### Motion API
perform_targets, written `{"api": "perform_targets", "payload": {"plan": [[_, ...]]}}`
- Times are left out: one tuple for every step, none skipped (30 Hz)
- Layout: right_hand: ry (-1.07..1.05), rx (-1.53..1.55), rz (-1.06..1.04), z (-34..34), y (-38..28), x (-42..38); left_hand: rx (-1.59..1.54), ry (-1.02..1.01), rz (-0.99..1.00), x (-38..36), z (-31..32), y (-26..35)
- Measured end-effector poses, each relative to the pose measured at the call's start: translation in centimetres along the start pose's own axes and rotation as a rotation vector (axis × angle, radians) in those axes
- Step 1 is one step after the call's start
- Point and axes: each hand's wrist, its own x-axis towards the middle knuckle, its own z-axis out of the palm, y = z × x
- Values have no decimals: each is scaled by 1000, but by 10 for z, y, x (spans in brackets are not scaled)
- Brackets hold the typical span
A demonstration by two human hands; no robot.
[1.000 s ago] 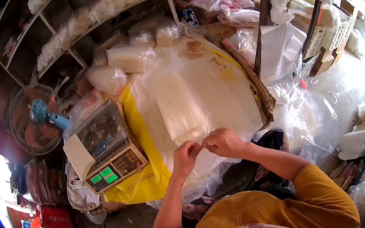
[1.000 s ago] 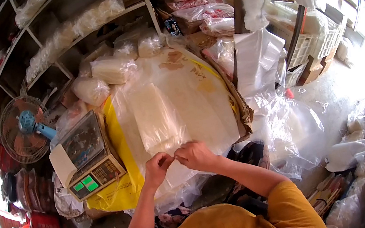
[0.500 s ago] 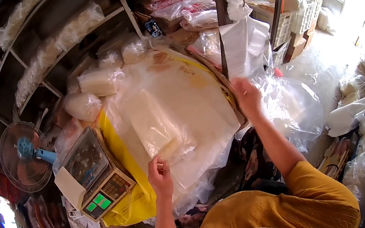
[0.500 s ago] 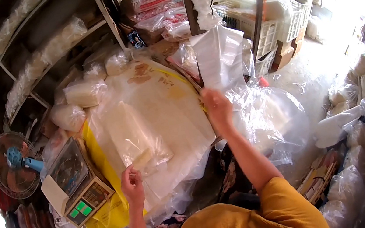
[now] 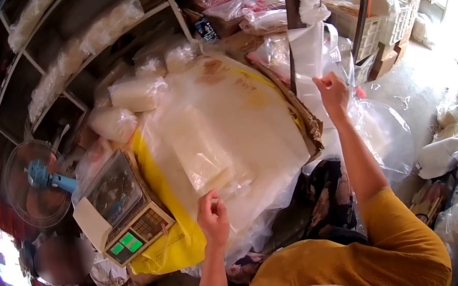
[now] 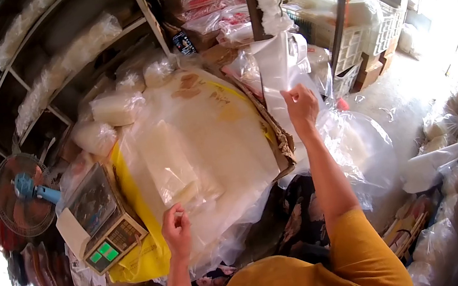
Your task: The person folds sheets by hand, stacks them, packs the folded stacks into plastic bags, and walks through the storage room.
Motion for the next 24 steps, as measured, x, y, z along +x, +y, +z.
{"api": "perform_targets", "payload": {"plan": [[-45, -36, -18, -6, -2, -5, -13, -2, -5, 0, 2, 5], [-124, -104, -123, -10, -4, -11, -72, -42, -39, -1, 6, 7], [-266, -46, -65, -17, -11, -22, -132, -83, -72, -2, 10, 9], [-406, 12, -4, -29, -32, -40, -191, -127, -102, -3, 14, 12], [-445, 82, -72, -30, -37, -59, -315, -206, -167, -2, 20, 14], [-421, 218, -268, -27, -42, -80, -442, -282, -231, -2, 28, 16], [-501, 362, -287, -33, -57, -102, -569, -359, -298, -2, 37, 19], [-589, 384, -303, -40, -72, -124, -684, -311, -400, -1, 46, 25], [-645, 458, -312, -39, -76, -147, -797, -260, -502, 3, 54, 33], [-701, 390, -360, -47, -89, -165, -910, -204, -603, 7, 58, 37], [-804, 470, -355, -53, -97, -178, -807, -205, -525, 9, 56, 32], [-862, 508, -384, -58, -101, -186, -702, -208, -452, 11, 53, 23], [-925, 545, -407, -63, -103, -194, -594, -213, -386, 11, 48, 16], [-1008, 516, -404, -67, -98, -195, -537, -189, -383, 9, 42, 16], [-1006, 515, -363, -81, -108, -185, -533, -171, -398, 7, 36, 14], [-975, 535, -374, -91, -110, -173, -532, -152, -407, 5, 31, 11], [-940, 554, -386, -99, -110, -161, -532, -134, -414, 3, 26, 9], [-870, 589, -347, -105, -108, -149, -515, -124, -391, 0, 22, 8], [-795, 623, -311, -108, -109, -138, -518, -127, -381, -3, 17, 7], [-711, 573, -328, -110, -113, -127, -521, -132, -368, -5, 13, 6], [-624, 522, -344, -110, -116, -118, -525, -139, -354, -7, 10, 7], [-630, 488, -358, -105, -119, -111, -557, -141, -351, -9, 7, 10], [-743, 498, -319, -100, -119, -107, -556, -151, -342, -10, 6, 13], [-855, 509, -280, -90, -116, -105, -555, -159, -332, -11, 4, 16]]}}
